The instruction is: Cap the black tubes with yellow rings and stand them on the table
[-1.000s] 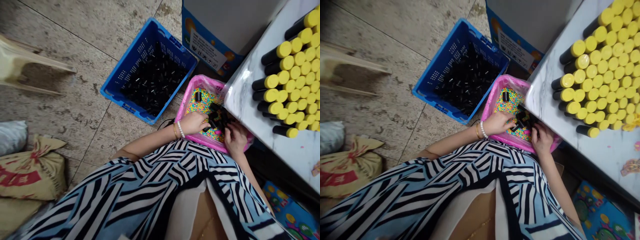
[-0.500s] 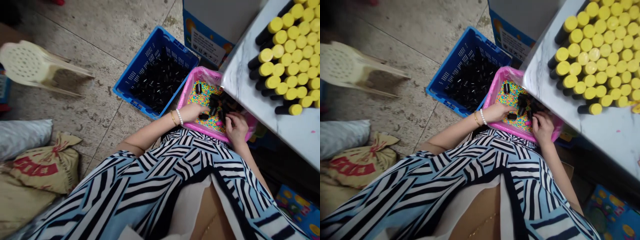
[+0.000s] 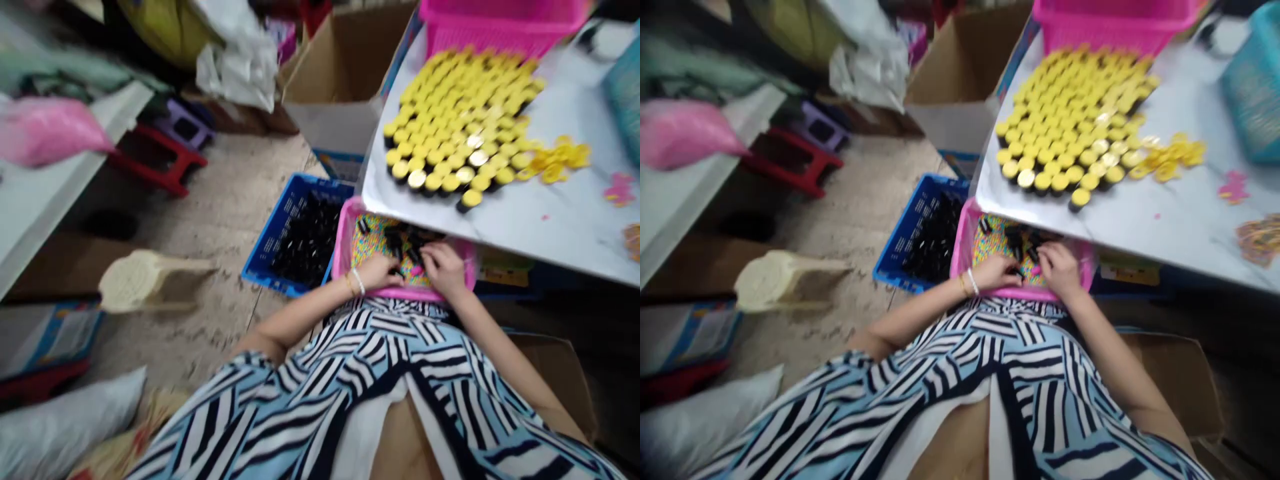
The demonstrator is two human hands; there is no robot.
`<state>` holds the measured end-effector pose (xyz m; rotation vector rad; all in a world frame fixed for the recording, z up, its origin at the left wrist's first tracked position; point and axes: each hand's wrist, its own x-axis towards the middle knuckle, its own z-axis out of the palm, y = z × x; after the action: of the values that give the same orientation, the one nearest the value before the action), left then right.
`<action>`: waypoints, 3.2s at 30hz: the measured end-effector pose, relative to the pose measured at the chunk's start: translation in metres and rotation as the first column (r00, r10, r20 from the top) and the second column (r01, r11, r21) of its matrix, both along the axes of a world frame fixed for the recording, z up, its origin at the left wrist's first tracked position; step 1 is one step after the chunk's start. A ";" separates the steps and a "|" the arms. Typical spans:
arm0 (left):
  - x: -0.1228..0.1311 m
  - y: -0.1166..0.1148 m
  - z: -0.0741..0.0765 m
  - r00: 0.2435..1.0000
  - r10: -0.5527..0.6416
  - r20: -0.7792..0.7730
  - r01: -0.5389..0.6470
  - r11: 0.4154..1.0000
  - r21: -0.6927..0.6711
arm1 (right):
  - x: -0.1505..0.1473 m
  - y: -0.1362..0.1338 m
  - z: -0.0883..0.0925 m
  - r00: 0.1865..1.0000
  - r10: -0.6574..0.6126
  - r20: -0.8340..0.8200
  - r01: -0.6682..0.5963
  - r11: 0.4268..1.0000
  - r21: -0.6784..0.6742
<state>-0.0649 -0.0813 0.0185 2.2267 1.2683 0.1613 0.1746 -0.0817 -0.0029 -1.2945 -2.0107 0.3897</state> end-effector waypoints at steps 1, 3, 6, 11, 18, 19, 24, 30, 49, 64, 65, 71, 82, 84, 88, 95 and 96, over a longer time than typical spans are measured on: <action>0.003 -0.002 0.002 0.999 -0.035 -0.019 0.035 0.999 0.002 | -0.004 -0.001 0.000 1.000 0.011 -0.006 -0.011 0.999 0.041; 0.008 -0.003 0.001 0.995 -0.088 -0.054 0.090 0.995 0.036 | -0.012 -0.001 -0.003 1.000 0.024 -0.004 -0.024 0.992 0.124; 0.013 0.006 -0.003 0.980 -0.176 -0.094 0.184 0.979 0.086 | -0.021 0.006 -0.013 1.000 0.027 0.008 -0.028 0.978 0.205; 0.021 0.017 0.006 0.981 -0.167 -0.103 0.173 0.984 0.047 | -0.015 0.008 -0.008 1.000 -0.023 -0.015 0.025 0.988 0.153; 0.020 0.017 0.001 0.989 -0.003 -0.146 -0.022 0.985 -0.170 | 0.003 -0.001 0.004 0.988 -0.142 -0.061 0.132 0.981 -0.141; 0.020 0.016 -0.002 0.992 -0.027 -0.123 0.002 0.981 -0.196 | 0.004 -0.001 0.004 0.987 -0.146 -0.063 0.134 0.977 -0.168; 0.020 0.013 -0.004 0.998 -0.027 -0.055 0.016 0.982 -0.188 | 0.003 -0.001 0.006 0.986 -0.157 -0.061 0.141 0.965 -0.219; 0.027 0.016 -0.008 0.991 -0.129 -0.022 0.124 0.978 -0.167 | 0.000 0.003 0.008 0.981 -0.186 -0.054 0.169 0.958 -0.233; 0.026 0.005 -0.006 0.998 -0.063 -0.013 0.059 0.978 -0.201 | 0.007 0.002 0.006 0.952 -0.281 -0.124 0.235 0.926 -0.297; 0.044 0.013 -0.005 0.981 -0.132 -0.142 0.133 0.991 -0.004 | 0.004 0.005 0.008 0.966 -0.252 -0.050 0.229 0.933 -0.279; 0.043 0.014 -0.006 0.980 -0.177 -0.087 0.173 0.983 -0.056 | 0.003 0.005 0.010 0.969 -0.240 -0.065 0.215 0.939 -0.268; 0.032 0.019 -0.015 0.922 0.057 0.383 0.115 0.904 -0.411 | 0.010 -0.001 0.017 0.949 -0.256 -0.183 0.182 0.921 -0.346; 0.024 0.018 -0.016 0.916 0.115 0.384 0.077 0.889 -0.450 | 0.013 -0.001 0.009 0.946 -0.268 -0.183 0.175 0.896 -0.409; 0.026 0.016 -0.017 0.970 0.005 0.243 0.046 0.978 -0.202 | 0.012 0.000 0.011 0.952 -0.261 -0.159 0.185 0.906 -0.380; 0.032 0.016 -0.019 0.986 -0.161 0.037 0.164 0.981 -0.106 | 0.007 0.001 0.017 0.971 -0.230 -0.073 0.198 0.932 -0.304; 0.024 0.022 -0.014 0.928 -0.008 0.372 0.157 0.914 -0.373 | 0.011 0.000 0.017 0.961 -0.252 -0.113 0.210 0.933 -0.294; 0.022 0.022 -0.013 0.912 0.035 0.408 0.162 0.884 -0.439 | 0.012 0.000 0.016 0.956 -0.261 -0.132 0.214 0.932 -0.293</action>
<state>-0.0428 -0.0592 0.0056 1.7031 0.8867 0.2506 0.1866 -0.0815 0.0132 -1.5998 -1.6751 0.6587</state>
